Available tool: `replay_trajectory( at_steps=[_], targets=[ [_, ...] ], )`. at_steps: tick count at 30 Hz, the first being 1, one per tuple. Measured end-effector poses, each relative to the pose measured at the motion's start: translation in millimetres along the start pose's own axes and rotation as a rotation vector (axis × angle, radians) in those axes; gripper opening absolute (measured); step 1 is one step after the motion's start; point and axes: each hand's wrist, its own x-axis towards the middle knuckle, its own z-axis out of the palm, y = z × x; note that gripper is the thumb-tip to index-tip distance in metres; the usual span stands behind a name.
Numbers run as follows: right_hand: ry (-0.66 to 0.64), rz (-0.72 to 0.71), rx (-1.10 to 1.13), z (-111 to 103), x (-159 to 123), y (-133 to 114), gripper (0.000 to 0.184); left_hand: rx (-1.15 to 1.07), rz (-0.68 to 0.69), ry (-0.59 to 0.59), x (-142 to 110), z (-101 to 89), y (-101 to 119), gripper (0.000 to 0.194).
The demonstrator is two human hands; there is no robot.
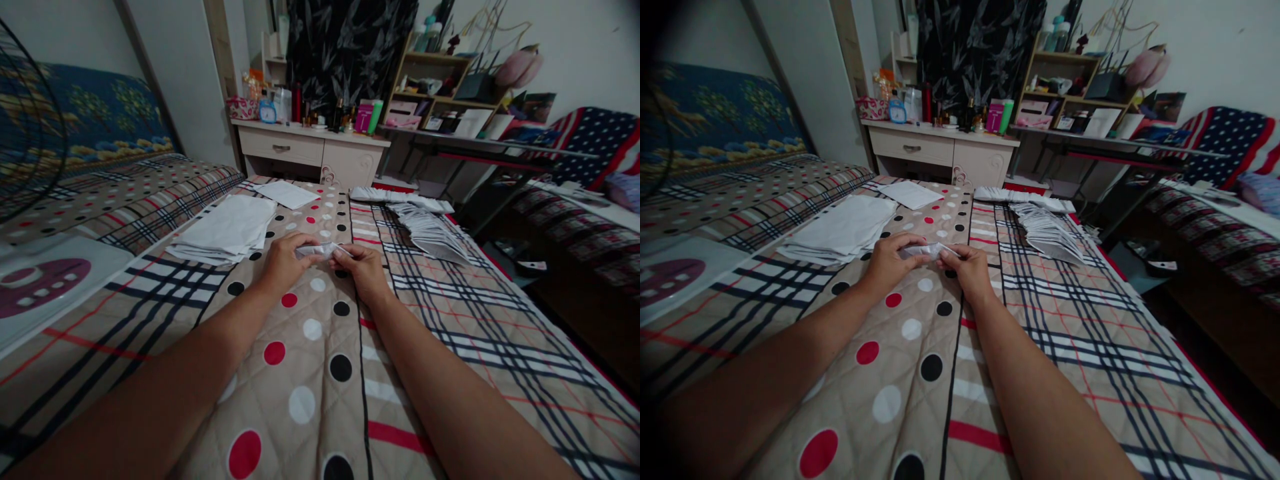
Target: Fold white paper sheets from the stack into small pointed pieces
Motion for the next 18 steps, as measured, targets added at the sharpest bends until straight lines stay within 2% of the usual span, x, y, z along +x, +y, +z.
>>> replay_trajectory(
  at_steps=[4,6,8,11,14,18],
  targets=[
    [-0.013,-0.028,-0.072,0.0,0.3,1.1,0.024,-0.026,-0.009,-0.006,0.0,-0.6,-0.5,0.013],
    [0.006,-0.15,-0.168,0.9,0.2,1.0,0.025,-0.032,-0.006,0.001,-0.3,-0.2,-2.7,0.012],
    [0.035,-0.329,-0.303,2.2,-0.4,0.1,0.028,-0.02,0.018,0.001,-0.7,0.6,-5.4,0.012],
    [0.031,-0.527,-0.517,3.5,-1.7,-2.1,0.021,0.023,0.057,-0.02,-1.6,1.6,-8.3,0.011],
    [0.016,-0.582,-0.67,3.2,-2.7,-3.3,0.02,0.094,0.094,-0.055,-2.7,1.6,-8.7,0.011],
    [0.008,-0.576,-0.817,1.0,-2.9,-2.9,0.016,0.176,0.115,-0.111,-4.1,0.5,-7.1,0.012]
  ],
)
